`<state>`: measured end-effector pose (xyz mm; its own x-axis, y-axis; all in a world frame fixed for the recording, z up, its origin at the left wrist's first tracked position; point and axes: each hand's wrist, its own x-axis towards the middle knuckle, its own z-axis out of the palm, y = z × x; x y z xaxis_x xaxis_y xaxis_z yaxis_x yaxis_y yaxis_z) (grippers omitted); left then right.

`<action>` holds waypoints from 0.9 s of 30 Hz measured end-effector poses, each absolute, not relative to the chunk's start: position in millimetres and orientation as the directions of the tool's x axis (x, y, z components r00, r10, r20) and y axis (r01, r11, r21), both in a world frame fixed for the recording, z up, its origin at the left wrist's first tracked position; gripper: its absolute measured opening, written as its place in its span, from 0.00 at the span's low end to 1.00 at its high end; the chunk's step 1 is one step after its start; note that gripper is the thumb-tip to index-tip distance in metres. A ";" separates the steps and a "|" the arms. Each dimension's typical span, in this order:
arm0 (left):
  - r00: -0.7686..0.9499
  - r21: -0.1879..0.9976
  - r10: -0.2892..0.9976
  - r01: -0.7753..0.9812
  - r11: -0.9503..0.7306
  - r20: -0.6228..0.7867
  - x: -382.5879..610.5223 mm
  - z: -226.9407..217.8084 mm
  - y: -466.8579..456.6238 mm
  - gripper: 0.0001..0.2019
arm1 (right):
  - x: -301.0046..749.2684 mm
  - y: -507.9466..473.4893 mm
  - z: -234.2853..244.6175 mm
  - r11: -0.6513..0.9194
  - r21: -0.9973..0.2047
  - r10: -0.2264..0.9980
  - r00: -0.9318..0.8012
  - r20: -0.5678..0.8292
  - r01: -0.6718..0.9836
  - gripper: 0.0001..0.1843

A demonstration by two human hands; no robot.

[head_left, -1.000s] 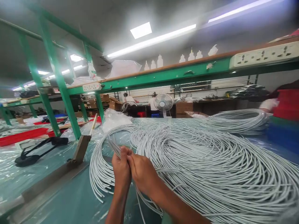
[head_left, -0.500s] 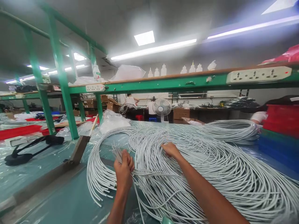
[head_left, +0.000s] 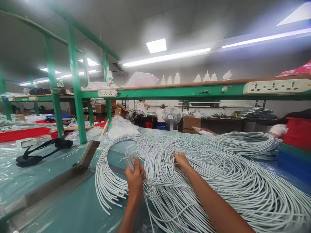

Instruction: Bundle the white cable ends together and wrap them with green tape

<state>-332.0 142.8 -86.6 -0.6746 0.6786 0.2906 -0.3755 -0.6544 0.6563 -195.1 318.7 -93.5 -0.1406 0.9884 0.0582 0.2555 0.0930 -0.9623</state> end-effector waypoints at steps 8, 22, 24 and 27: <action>-0.506 0.529 0.773 -0.566 -0.633 0.384 -342.3 -84.7 133.9 0.22 | -194.7 251.2 -64.8 0.443 -0.896 0.859 -0.294 0.420 0.016 0.21; -0.639 0.489 0.675 -0.484 -0.725 0.369 -337.1 -78.2 134.1 0.16 | -210.8 186.5 -57.6 0.894 -0.366 0.432 -0.717 0.547 0.260 0.17; -0.691 0.492 0.624 -0.426 -0.759 0.364 -336.0 -76.3 134.8 0.18 | -211.4 185.9 -60.2 0.884 -0.345 0.462 -0.707 0.536 0.316 0.16; -0.736 0.508 0.572 -0.359 -0.783 0.362 -336.0 -74.8 135.3 0.19 | -211.8 182.3 -62.3 0.861 -0.349 0.506 -0.683 0.527 0.370 0.16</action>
